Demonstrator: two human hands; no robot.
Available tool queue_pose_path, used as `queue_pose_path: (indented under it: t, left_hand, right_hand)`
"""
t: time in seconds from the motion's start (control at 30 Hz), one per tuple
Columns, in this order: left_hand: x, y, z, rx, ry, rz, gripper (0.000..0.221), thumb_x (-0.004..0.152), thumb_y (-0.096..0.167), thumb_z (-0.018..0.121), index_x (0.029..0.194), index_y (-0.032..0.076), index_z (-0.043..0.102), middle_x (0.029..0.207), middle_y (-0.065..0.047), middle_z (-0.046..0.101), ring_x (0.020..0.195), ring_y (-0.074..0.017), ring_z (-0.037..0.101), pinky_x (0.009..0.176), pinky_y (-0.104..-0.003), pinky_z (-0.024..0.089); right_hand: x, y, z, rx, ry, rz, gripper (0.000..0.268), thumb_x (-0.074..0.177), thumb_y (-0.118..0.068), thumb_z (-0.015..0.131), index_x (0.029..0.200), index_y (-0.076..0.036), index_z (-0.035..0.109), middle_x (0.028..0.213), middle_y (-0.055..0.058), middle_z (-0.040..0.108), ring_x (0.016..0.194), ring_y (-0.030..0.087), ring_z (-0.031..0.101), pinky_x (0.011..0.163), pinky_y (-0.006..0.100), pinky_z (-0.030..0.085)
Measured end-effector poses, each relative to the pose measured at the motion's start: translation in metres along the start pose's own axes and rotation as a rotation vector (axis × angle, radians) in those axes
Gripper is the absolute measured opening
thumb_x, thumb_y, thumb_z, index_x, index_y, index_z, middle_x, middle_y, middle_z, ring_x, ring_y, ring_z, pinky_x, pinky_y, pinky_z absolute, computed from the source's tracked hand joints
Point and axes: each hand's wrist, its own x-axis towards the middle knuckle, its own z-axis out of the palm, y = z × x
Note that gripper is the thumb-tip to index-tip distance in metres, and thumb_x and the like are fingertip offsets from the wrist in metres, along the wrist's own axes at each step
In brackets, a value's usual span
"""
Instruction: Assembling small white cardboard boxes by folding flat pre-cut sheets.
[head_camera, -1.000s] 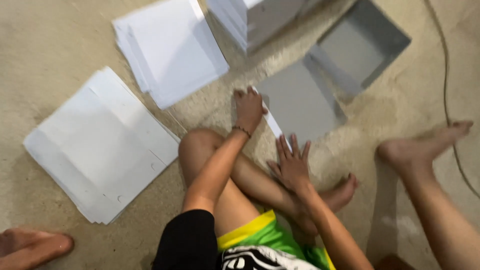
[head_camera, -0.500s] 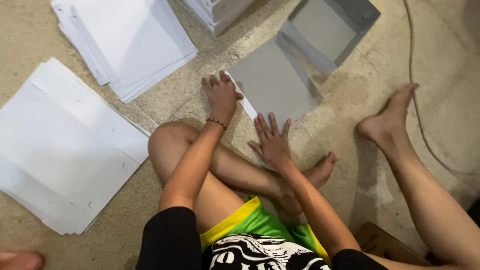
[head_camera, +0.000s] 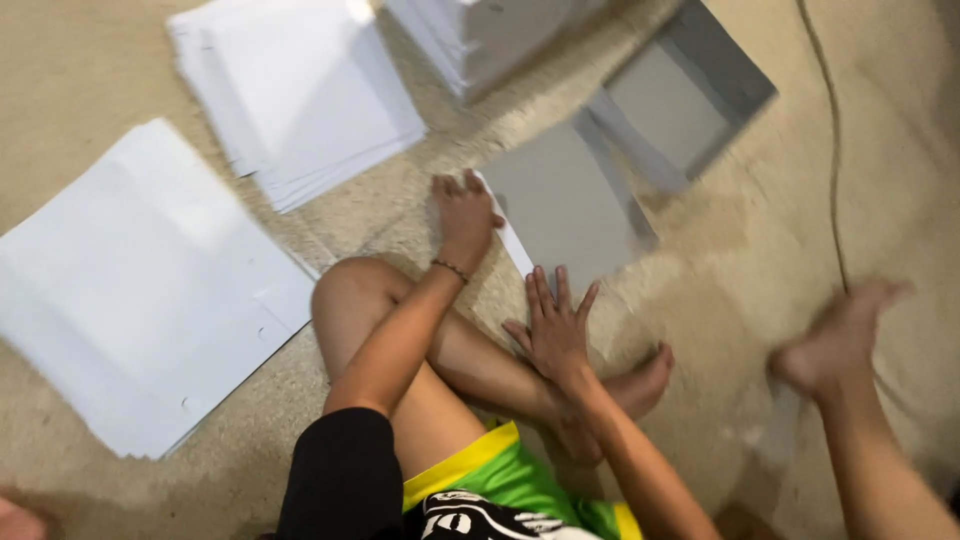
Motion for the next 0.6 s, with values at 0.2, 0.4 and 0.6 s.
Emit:
queue_pose_path:
  t: [0.2, 0.4, 0.6]
  left_hand:
    - [-0.006, 0.003, -0.011, 0.024, 0.028, 0.013, 0.070, 0.069, 0.045, 0.070, 0.119, 0.000, 0.053, 0.128, -0.011, 0.051, 0.115, -0.0424, 0.044, 0.099, -0.058, 0.015]
    - [-0.013, 0.003, -0.015, -0.011, 0.156, 0.026, 0.073, 0.062, 0.042, 0.076, 0.114, -0.003, 0.055, 0.123, -0.016, 0.054, 0.110, -0.0435, 0.046, 0.097, -0.060, 0.018]
    - [-0.008, 0.004, -0.013, -0.020, 0.057, 0.035, 0.072, 0.068, 0.040, 0.073, 0.120, -0.003, 0.050, 0.127, -0.017, 0.049, 0.116, -0.0432, 0.041, 0.099, -0.058, 0.016]
  right_hand:
    - [0.052, -0.012, -0.021, -0.045, 0.130, 0.021, 0.073, 0.089, -0.061, 0.015, 0.143, -0.012, 0.011, 0.150, 0.003, 0.011, 0.137, 0.031, 0.001, 0.100, 0.068, -0.007]
    - [0.021, 0.003, -0.004, 0.021, 0.042, -0.042, 0.072, 0.088, -0.062, 0.013, 0.144, -0.017, 0.005, 0.150, 0.000, 0.006, 0.137, 0.031, 0.001, 0.100, 0.069, -0.005]
    - [-0.020, 0.019, 0.027, 0.014, -0.015, -0.079, 0.070, 0.088, -0.062, 0.014, 0.143, -0.021, 0.001, 0.149, -0.005, 0.001, 0.135, 0.031, -0.005, 0.098, 0.070, -0.013]
